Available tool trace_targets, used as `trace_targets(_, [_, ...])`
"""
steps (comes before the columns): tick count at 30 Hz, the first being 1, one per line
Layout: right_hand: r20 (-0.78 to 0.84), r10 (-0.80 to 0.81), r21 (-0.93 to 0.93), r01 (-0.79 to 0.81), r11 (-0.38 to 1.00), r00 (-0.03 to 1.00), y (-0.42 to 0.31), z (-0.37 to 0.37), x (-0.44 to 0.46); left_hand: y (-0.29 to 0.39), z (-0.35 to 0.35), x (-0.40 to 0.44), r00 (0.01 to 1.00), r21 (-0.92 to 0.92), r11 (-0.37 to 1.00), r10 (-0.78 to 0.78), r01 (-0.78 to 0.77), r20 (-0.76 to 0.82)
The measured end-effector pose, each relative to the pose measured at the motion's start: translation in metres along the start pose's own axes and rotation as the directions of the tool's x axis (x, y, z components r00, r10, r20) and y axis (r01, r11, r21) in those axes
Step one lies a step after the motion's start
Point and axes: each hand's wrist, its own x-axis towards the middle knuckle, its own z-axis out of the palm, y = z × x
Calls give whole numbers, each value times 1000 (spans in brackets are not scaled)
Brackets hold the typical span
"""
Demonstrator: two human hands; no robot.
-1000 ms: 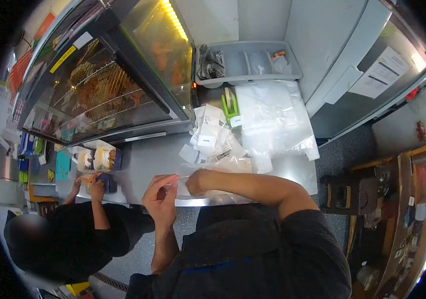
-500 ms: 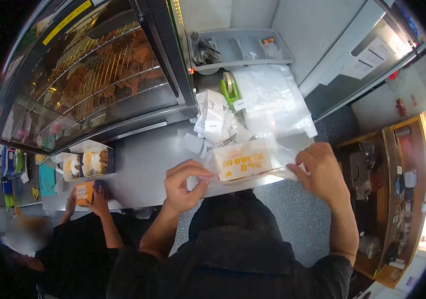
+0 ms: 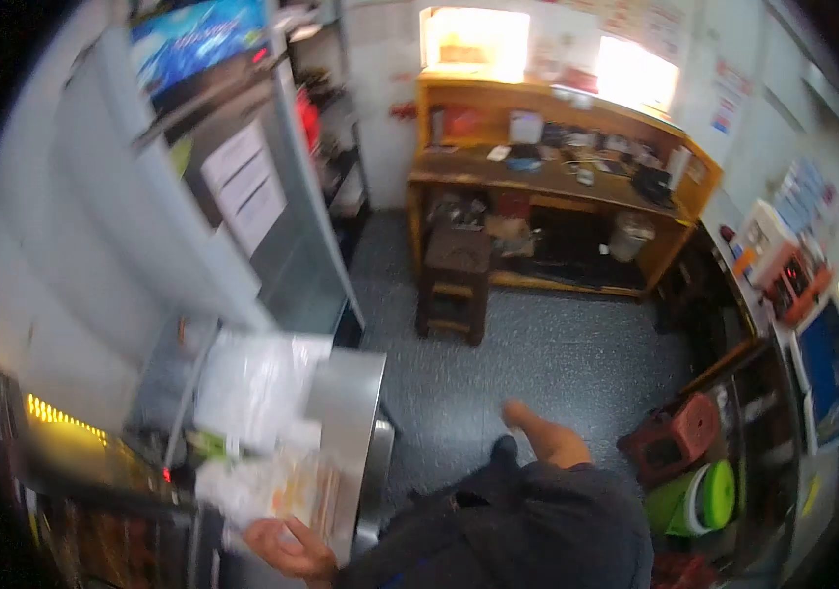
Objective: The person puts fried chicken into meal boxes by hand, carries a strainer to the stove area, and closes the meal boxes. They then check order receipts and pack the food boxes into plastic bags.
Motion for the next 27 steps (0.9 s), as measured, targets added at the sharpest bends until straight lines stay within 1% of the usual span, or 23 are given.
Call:
trace_targets(2, [163, 350, 100, -369, 924, 922, 78, 24, -84, 8, 36, 1, 966, -142, 971, 212, -192, 147])
trace_targets(4, [282, 529, 201, -589, 783, 800, 136, 45, -160, 66, 73, 20, 962, -260, 965, 103, -35, 253])
trace_targets(5, [332, 565, 233, -646, 727, 755, 159, 56, -192, 74, 96, 24, 958, -274, 960, 128, -55, 257])
trace_targets(7, [417, 563, 270, -688, 673, 714, 198, 73, -247, 89, 164, 15, 807, -364, 923, 120, 124, 579])
trace_targets(9, [424, 448, 339, -597, 727, 787, 227, 90, -294, 110, 239, 0, 667, -304, 940, 128, 153, 733])
trace_targets(10, [334, 295, 447, -426, 787, 895, 239, 96, -315, 123, 274, -12, 535, -271, 930, 102, 247, 839])
trace_targets(11, [108, 32, 587, -90, 805, 994, 248, 100, -327, 133, 315, -25, 398, -231, 916, 88, 328, 913])
trace_targets(12, [-60, -131, 619, 140, 773, 990, 259, 102, -330, 132, 357, -50, 290, -180, 890, 56, 419, 955])
trace_targets(13, [-130, -169, 599, 214, 772, 977, 271, 102, -321, 125, 398, -83, 175, -120, 858, 36, 500, 984])
trace_targets(14, [22, -24, 514, 9, 858, 999, 290, 106, -294, 107, 429, -118, 132, -81, 887, 23, 454, 991])
trace_targets(15, [174, 122, 382, -181, 906, 977, 308, 107, -268, 91, 459, -153, 88, -45, 914, 11, 403, 996])
trace_targets(16, [388, 448, 37, -499, 866, 806, 325, 112, -238, 43, 480, -194, -61, 52, 985, -42, 165, 997])
trace_targets(17, [436, 567, 416, -716, 561, 698, 342, 122, -215, 2, 500, -229, -209, 74, 992, -94, -101, 973])
trace_targets(18, [427, 674, 591, -750, 297, 603, 333, 86, -196, -29, 503, -237, -427, 42, 970, -145, -240, 892])
trace_targets(19, [409, 768, 770, -638, 0, 493, 325, 51, -177, -59, 509, -241, -679, -499, 743, 82, -446, 729])
trace_targets(20, [382, 845, 881, -424, -210, 375, 318, 18, -158, -63, 508, -229, -814, -638, 602, -33, -479, 580])
trace_targets(21, [330, 859, 896, -415, -156, 391, 324, 5, -136, -66, 507, -220, -825, -557, 680, -125, -476, 552])
trace_targets(22, [318, 856, 904, -401, -144, 407, 333, 1, -116, -69, 510, -211, -779, -326, 814, -226, -480, 584])
trace_targets(23, [306, 842, 902, -419, -106, 445, 347, 12, -96, -71, 514, -206, -718, -48, 887, -338, -459, 608])
trace_targets(24, [297, 822, 891, -451, -55, 486, 364, 29, -77, -68, 524, -197, -675, 140, 897, -410, -419, 614])
trace_targets(25, [249, 783, 873, -482, 72, 569, 392, 68, -57, -64, 536, -192, -656, 235, 893, -443, -384, 611])
trace_targets(26, [111, 704, 838, -447, 314, 701, 410, 99, -51, -57, 551, -191, -645, 299, 888, -459, -348, 611])
trace_targets(27, [192, 650, 822, -483, 302, 735, 419, 90, -34, -52, 570, -190, -639, 341, 885, -465, -317, 612])
